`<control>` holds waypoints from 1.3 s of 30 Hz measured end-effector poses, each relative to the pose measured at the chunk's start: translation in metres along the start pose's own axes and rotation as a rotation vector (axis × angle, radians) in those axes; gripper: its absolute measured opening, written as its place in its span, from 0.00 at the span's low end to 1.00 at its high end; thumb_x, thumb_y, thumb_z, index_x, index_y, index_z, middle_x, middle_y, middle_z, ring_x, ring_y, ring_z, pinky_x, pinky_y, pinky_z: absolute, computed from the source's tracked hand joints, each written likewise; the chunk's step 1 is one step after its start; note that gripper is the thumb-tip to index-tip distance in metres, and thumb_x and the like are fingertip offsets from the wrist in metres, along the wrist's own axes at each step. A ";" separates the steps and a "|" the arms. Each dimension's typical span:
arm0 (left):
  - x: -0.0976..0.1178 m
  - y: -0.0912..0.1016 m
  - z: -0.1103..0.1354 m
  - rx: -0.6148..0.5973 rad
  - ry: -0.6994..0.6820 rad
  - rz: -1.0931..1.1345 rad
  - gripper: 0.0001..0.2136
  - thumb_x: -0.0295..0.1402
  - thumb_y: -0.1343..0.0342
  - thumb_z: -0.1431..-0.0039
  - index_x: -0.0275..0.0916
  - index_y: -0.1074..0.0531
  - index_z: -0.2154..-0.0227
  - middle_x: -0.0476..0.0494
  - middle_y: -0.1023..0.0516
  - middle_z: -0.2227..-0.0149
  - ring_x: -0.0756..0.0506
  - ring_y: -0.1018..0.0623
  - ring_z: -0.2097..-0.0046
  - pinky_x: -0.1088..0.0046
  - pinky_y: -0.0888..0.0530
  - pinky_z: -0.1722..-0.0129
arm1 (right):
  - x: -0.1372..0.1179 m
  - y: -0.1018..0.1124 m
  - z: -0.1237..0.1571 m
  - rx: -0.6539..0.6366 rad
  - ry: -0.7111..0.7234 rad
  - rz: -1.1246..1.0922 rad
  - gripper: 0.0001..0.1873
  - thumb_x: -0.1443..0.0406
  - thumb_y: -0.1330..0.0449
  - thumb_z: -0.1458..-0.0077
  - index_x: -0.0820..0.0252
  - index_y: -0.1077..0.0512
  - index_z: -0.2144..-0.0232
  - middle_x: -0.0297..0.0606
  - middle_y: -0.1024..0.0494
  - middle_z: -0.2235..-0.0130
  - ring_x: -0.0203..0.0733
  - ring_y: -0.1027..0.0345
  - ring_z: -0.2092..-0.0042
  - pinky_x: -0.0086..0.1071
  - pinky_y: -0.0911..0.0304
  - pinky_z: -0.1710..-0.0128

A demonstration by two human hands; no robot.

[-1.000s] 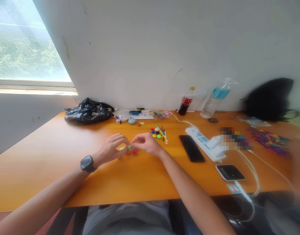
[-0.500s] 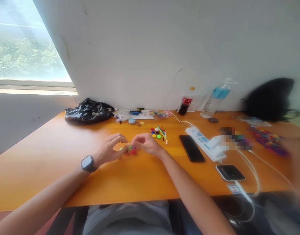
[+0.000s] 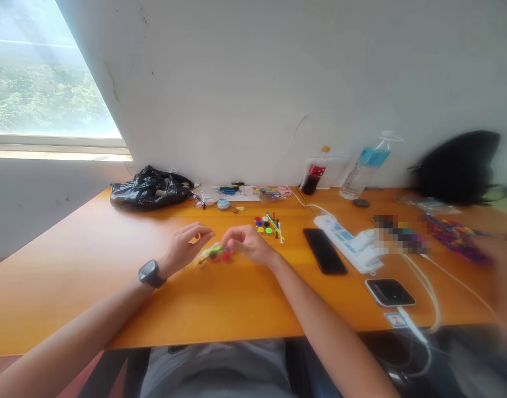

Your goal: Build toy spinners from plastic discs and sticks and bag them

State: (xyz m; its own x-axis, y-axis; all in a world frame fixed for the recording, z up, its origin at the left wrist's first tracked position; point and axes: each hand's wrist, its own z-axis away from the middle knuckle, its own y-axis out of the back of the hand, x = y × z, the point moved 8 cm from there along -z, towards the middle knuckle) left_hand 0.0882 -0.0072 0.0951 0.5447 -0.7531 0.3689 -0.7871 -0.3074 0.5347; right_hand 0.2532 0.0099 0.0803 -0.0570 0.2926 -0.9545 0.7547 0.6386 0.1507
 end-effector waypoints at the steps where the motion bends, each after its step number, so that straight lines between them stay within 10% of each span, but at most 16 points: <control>1: -0.008 0.000 0.000 -0.006 0.043 -0.026 0.10 0.38 0.46 0.28 0.40 0.27 0.66 0.47 0.22 0.69 0.49 0.25 0.69 0.74 0.30 0.68 | 0.001 0.001 0.000 0.006 0.001 0.003 0.36 0.35 0.36 0.48 0.64 0.21 0.65 0.36 0.27 0.74 0.38 0.35 0.71 0.30 0.40 0.68; 6: -0.057 0.011 0.000 -0.027 0.250 -0.269 0.14 0.38 0.53 0.25 0.41 0.29 0.67 0.47 0.23 0.68 0.46 0.25 0.68 0.71 0.31 0.67 | 0.005 0.004 -0.001 0.028 -0.007 0.029 0.37 0.34 0.37 0.47 0.65 0.20 0.65 0.35 0.28 0.74 0.36 0.36 0.71 0.29 0.44 0.70; 12: -0.108 0.038 0.006 0.084 0.451 -0.509 0.18 0.37 0.47 0.32 0.39 0.32 0.42 0.32 0.25 0.41 0.34 0.24 0.43 0.59 0.27 0.47 | 0.007 0.005 -0.002 0.059 -0.022 0.067 0.37 0.34 0.39 0.44 0.64 0.21 0.67 0.35 0.29 0.75 0.37 0.36 0.72 0.29 0.44 0.70; 16: -0.138 0.030 0.016 -0.059 0.620 -0.424 0.13 0.41 0.48 0.32 0.42 0.22 0.55 0.40 0.16 0.54 0.36 0.19 0.52 0.59 0.24 0.52 | 0.011 0.004 -0.003 0.071 -0.039 0.084 0.36 0.36 0.41 0.41 0.64 0.20 0.67 0.34 0.29 0.75 0.36 0.37 0.72 0.29 0.44 0.70; 27: -0.105 -0.031 -0.027 -0.348 0.275 -0.500 0.18 0.34 0.50 0.32 0.40 0.25 0.44 0.33 0.33 0.33 0.30 0.28 0.40 0.49 0.28 0.43 | 0.018 -0.001 -0.003 0.042 -0.065 0.084 0.37 0.36 0.45 0.38 0.63 0.20 0.68 0.35 0.28 0.75 0.36 0.35 0.72 0.29 0.39 0.68; 39: -0.120 -0.065 -0.052 -0.419 0.262 -0.636 0.15 0.34 0.54 0.30 0.37 0.22 0.54 0.30 0.24 0.46 0.27 0.34 0.41 0.47 0.35 0.45 | 0.029 0.000 -0.003 0.030 -0.090 0.097 0.39 0.35 0.47 0.37 0.65 0.20 0.66 0.37 0.26 0.74 0.36 0.35 0.72 0.29 0.43 0.69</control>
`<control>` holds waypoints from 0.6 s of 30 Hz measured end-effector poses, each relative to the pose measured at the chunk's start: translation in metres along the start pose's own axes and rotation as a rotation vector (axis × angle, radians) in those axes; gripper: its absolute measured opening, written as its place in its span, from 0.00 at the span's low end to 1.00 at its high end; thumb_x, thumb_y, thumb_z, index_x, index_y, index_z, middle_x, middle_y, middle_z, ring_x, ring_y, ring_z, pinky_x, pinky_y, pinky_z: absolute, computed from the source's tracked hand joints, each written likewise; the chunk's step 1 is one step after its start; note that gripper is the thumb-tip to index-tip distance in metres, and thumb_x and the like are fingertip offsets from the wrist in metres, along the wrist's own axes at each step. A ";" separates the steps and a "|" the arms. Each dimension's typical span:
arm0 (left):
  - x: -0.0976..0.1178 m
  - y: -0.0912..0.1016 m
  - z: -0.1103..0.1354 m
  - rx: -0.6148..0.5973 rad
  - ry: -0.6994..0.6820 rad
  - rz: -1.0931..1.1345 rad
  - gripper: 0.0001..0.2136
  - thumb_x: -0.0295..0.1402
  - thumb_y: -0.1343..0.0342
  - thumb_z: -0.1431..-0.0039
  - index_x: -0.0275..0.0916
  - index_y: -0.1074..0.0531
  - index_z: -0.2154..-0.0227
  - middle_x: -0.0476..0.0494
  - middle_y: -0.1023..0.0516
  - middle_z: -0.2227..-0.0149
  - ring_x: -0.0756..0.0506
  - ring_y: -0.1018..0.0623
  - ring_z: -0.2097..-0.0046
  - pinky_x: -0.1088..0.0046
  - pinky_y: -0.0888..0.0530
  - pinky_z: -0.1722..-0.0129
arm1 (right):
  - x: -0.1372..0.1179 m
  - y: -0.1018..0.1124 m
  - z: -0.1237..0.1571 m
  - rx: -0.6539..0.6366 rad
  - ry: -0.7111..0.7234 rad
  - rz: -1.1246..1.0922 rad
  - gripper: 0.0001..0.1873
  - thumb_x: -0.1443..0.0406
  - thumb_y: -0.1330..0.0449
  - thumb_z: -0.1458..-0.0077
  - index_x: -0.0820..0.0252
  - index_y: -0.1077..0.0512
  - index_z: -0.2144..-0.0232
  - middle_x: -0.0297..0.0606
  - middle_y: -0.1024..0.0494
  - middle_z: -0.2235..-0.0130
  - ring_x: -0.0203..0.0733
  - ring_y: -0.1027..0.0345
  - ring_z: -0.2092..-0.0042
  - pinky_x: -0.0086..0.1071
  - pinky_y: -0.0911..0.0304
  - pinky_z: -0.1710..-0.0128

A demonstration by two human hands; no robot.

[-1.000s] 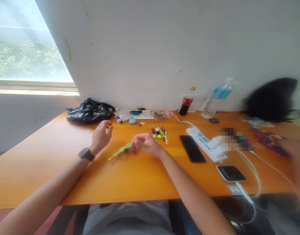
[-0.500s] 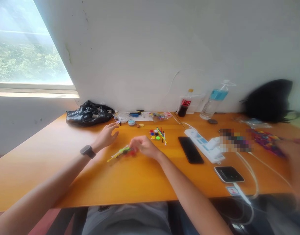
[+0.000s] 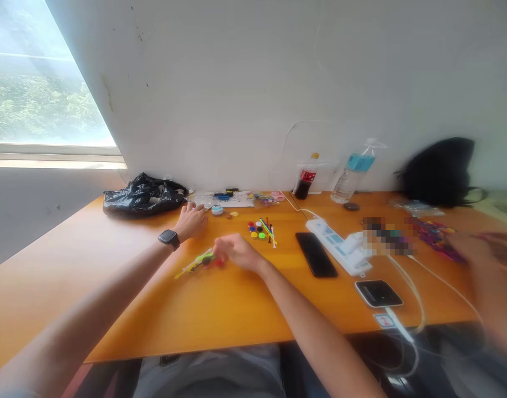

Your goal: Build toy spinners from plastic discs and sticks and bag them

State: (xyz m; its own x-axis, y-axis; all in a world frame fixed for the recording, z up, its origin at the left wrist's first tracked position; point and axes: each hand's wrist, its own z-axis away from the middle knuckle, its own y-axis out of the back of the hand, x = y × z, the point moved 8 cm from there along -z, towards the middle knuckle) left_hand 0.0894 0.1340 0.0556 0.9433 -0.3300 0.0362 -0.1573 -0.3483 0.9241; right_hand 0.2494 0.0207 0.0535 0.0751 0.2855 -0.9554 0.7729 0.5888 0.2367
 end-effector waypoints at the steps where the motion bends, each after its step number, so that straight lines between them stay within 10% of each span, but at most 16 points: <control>1: -0.001 0.003 -0.001 0.011 0.000 -0.003 0.15 0.34 0.54 0.30 0.37 0.22 0.53 0.29 0.24 0.45 0.27 0.35 0.40 0.46 0.36 0.45 | -0.001 0.000 0.000 0.001 -0.001 0.000 0.38 0.35 0.47 0.37 0.65 0.20 0.66 0.36 0.27 0.75 0.36 0.35 0.72 0.29 0.43 0.69; 7: -0.024 0.051 0.003 0.301 0.000 0.124 0.18 0.34 0.50 0.31 0.36 0.25 0.44 0.32 0.27 0.38 0.28 0.35 0.37 0.46 0.36 0.41 | -0.005 0.005 0.000 0.050 0.002 0.030 0.36 0.37 0.47 0.36 0.63 0.20 0.67 0.34 0.29 0.75 0.36 0.35 0.72 0.29 0.42 0.69; 12: -0.055 0.101 0.030 0.628 0.131 0.666 0.12 0.38 0.40 0.37 0.38 0.19 0.55 0.37 0.18 0.52 0.38 0.21 0.50 0.57 0.26 0.46 | -0.003 0.028 -0.002 0.331 0.021 0.032 0.28 0.40 0.42 0.37 0.60 0.23 0.61 0.34 0.27 0.70 0.38 0.33 0.67 0.29 0.39 0.68; 18: -0.043 0.105 0.065 0.604 0.373 1.375 0.18 0.39 0.26 0.51 0.36 0.19 0.59 0.41 0.17 0.62 0.43 0.17 0.61 0.64 0.21 0.55 | -0.001 0.039 0.001 0.487 -0.026 -0.175 0.30 0.46 0.31 0.44 0.53 0.29 0.46 0.42 0.24 0.48 0.44 0.29 0.50 0.33 0.31 0.55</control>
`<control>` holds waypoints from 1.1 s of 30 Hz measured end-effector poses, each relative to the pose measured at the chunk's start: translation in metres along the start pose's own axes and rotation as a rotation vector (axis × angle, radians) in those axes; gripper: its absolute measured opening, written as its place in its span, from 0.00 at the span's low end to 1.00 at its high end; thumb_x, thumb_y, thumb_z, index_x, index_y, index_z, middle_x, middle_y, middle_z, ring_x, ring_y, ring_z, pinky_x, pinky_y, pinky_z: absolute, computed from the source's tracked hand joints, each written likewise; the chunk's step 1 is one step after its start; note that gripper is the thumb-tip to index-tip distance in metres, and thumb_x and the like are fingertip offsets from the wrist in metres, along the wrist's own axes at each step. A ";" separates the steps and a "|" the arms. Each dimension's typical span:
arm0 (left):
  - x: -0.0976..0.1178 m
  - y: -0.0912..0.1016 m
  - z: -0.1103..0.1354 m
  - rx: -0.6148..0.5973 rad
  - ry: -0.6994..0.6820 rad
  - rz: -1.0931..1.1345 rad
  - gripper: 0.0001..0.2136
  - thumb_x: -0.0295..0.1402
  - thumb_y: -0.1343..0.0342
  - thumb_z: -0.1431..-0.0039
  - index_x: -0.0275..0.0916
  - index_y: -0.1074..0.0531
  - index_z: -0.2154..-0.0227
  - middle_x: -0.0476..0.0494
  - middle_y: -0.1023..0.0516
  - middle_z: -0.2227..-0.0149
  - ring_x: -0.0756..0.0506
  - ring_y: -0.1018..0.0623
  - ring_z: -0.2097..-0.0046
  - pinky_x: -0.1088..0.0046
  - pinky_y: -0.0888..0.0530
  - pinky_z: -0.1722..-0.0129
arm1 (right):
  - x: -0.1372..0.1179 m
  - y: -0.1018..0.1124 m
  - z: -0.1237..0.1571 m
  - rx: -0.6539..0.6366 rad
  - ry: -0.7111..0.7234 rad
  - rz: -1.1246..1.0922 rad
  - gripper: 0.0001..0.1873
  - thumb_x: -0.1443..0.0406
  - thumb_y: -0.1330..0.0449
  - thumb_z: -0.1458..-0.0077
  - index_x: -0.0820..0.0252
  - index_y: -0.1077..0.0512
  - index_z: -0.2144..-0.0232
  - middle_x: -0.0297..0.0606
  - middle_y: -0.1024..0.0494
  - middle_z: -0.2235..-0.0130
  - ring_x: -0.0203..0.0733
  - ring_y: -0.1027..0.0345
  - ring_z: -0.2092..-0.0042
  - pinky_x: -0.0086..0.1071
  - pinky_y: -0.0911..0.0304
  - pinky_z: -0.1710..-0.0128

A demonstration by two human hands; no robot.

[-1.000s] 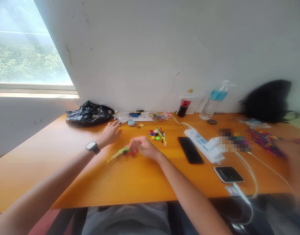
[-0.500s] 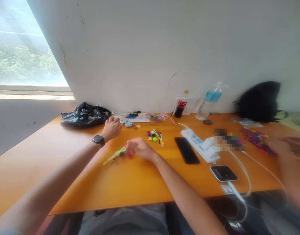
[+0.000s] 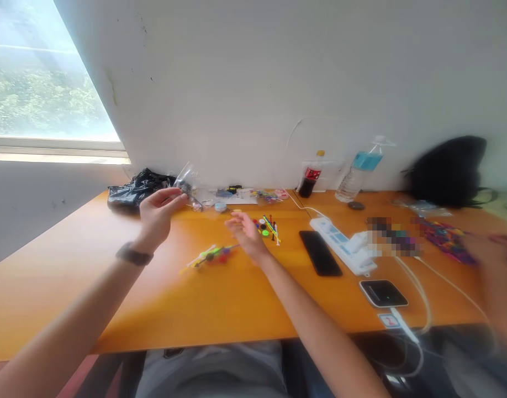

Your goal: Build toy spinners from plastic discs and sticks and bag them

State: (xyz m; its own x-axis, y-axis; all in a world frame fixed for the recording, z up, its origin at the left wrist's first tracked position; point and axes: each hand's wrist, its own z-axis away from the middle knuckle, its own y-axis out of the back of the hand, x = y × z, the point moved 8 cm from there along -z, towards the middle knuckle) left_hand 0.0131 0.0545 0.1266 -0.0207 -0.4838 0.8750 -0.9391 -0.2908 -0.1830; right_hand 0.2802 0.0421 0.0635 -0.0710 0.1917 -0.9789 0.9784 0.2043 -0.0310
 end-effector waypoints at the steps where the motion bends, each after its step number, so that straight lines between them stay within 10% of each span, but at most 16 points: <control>1: 0.000 -0.004 0.009 -0.009 0.033 0.041 0.18 0.38 0.25 0.53 0.36 0.19 0.60 0.42 0.17 0.63 0.44 0.17 0.61 0.64 0.21 0.56 | 0.000 -0.004 0.002 -0.038 -0.028 -0.061 0.30 0.47 0.31 0.44 0.52 0.30 0.44 0.43 0.24 0.46 0.45 0.29 0.47 0.34 0.30 0.53; 7: -0.009 -0.032 0.045 -0.169 0.170 0.147 0.19 0.35 0.23 0.56 0.38 0.23 0.63 0.44 0.18 0.62 0.44 0.17 0.60 0.65 0.20 0.56 | 0.002 -0.007 0.004 -0.034 -0.109 -0.246 0.24 0.55 0.24 0.52 0.53 0.22 0.54 0.37 0.18 0.57 0.39 0.25 0.57 0.31 0.32 0.57; 15: -0.036 -0.023 0.034 -0.255 0.230 0.107 0.27 0.38 0.24 0.53 0.38 0.25 0.50 0.46 0.20 0.65 0.45 0.18 0.63 0.63 0.20 0.55 | 0.005 0.022 -0.007 0.149 -0.100 -0.264 0.19 0.57 0.20 0.62 0.58 0.21 0.70 0.33 0.21 0.68 0.34 0.32 0.67 0.28 0.39 0.68; 33: -0.047 -0.032 0.040 -0.457 0.362 0.055 0.21 0.49 0.35 0.41 0.37 0.27 0.80 0.48 0.29 0.78 0.51 0.31 0.75 0.74 0.37 0.73 | -0.015 -0.005 0.007 -0.274 -0.112 -0.084 0.21 0.49 0.31 0.45 0.60 0.20 0.63 0.37 0.21 0.69 0.36 0.32 0.72 0.28 0.39 0.72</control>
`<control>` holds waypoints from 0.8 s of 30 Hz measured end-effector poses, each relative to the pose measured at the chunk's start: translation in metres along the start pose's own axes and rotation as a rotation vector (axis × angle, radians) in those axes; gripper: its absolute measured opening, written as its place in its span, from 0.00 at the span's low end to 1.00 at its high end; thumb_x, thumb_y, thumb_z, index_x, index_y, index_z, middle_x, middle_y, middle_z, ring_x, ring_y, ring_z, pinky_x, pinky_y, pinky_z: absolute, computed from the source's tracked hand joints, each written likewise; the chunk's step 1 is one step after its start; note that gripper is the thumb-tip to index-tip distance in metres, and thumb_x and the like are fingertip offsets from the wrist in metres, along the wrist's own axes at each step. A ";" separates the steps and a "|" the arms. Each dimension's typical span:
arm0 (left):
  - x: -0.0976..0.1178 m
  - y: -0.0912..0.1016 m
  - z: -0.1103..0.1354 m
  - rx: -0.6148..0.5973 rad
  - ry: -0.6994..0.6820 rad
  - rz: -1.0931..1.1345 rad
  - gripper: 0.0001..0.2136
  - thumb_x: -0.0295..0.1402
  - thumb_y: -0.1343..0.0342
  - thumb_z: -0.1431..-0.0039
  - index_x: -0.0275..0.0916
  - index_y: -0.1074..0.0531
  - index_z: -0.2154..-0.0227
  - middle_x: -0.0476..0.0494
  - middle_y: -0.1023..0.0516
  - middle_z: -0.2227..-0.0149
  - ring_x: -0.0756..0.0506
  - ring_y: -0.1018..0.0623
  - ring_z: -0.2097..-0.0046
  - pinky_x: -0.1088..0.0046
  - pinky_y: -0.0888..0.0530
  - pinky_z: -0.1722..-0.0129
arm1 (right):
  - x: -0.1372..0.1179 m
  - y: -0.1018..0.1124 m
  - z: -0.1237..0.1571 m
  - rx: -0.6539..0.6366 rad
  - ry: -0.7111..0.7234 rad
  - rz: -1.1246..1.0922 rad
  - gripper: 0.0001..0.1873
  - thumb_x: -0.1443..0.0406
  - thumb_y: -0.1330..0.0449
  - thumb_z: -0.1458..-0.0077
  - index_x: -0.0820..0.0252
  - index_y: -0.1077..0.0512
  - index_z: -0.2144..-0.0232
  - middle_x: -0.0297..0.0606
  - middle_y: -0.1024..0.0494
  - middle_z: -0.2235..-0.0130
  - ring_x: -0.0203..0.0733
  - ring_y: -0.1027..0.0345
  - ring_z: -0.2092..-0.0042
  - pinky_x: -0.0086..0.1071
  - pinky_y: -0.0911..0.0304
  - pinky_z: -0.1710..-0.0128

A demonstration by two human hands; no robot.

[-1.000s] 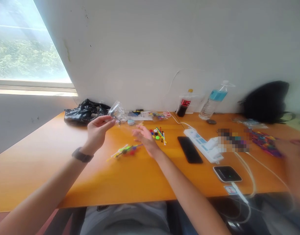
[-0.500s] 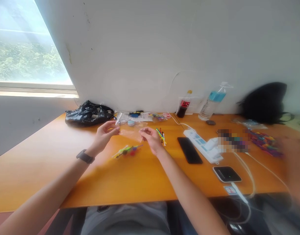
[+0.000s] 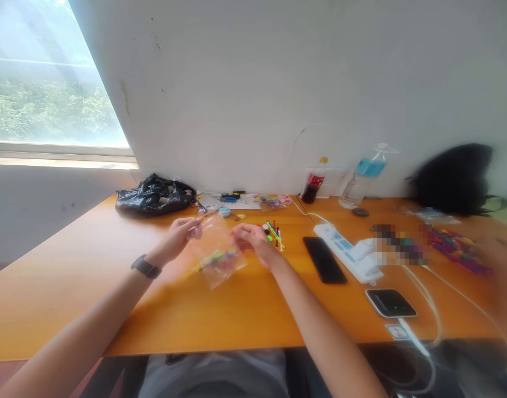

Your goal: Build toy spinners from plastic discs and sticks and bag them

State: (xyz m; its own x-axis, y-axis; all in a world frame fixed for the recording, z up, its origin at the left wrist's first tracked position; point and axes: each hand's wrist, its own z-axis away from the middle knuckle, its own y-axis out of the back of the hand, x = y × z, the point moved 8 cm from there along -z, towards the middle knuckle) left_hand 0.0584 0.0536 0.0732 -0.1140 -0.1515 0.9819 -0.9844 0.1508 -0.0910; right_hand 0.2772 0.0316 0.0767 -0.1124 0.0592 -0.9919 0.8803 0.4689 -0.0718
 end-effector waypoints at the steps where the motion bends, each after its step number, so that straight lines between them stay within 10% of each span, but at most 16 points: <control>1: -0.001 -0.004 0.001 -0.034 0.015 -0.022 0.22 0.49 0.35 0.41 0.37 0.28 0.82 0.47 0.29 0.79 0.51 0.31 0.76 0.74 0.37 0.73 | -0.002 -0.002 0.002 -0.034 -0.013 0.001 0.22 0.48 0.32 0.44 0.61 0.20 0.61 0.38 0.20 0.69 0.36 0.33 0.72 0.28 0.41 0.73; 8: -0.008 -0.020 0.007 -0.124 0.108 0.059 0.23 0.56 0.37 0.41 0.37 0.23 0.73 0.49 0.29 0.80 0.51 0.31 0.78 0.74 0.36 0.75 | 0.011 -0.024 0.004 -0.215 -0.046 0.131 0.20 0.50 0.29 0.46 0.62 0.20 0.66 0.38 0.19 0.71 0.33 0.37 0.76 0.28 0.46 0.76; 14: -0.011 -0.038 0.013 -0.303 0.184 0.125 0.25 0.57 0.37 0.41 0.36 0.20 0.58 0.38 0.17 0.61 0.44 0.18 0.63 0.69 0.23 0.60 | 0.016 -0.005 -0.006 0.142 0.047 0.020 0.20 0.51 0.27 0.50 0.61 0.22 0.68 0.36 0.20 0.71 0.36 0.31 0.72 0.30 0.37 0.70; 20: -0.004 -0.048 0.025 -0.380 0.108 -0.168 0.22 0.52 0.36 0.38 0.35 0.24 0.74 0.45 0.22 0.77 0.50 0.25 0.75 0.75 0.30 0.72 | 0.016 0.008 -0.007 0.306 0.053 0.006 0.25 0.52 0.26 0.53 0.57 0.25 0.57 0.36 0.21 0.65 0.40 0.28 0.67 0.31 0.34 0.69; 24: 0.003 -0.051 0.027 -0.384 0.101 -0.159 0.25 0.55 0.41 0.36 0.36 0.26 0.74 0.45 0.23 0.78 0.50 0.24 0.76 0.75 0.30 0.74 | -0.021 0.026 0.020 0.649 0.433 0.409 0.26 0.53 0.29 0.47 0.53 0.28 0.49 0.41 0.23 0.57 0.47 0.28 0.57 0.43 0.30 0.54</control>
State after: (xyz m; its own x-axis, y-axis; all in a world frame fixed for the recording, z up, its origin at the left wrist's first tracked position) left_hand 0.1044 0.0191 0.0764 0.0680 -0.1083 0.9918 -0.8649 0.4892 0.1127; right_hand 0.3111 0.0251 0.0934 0.2199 0.5033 -0.8356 0.9632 -0.2475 0.1044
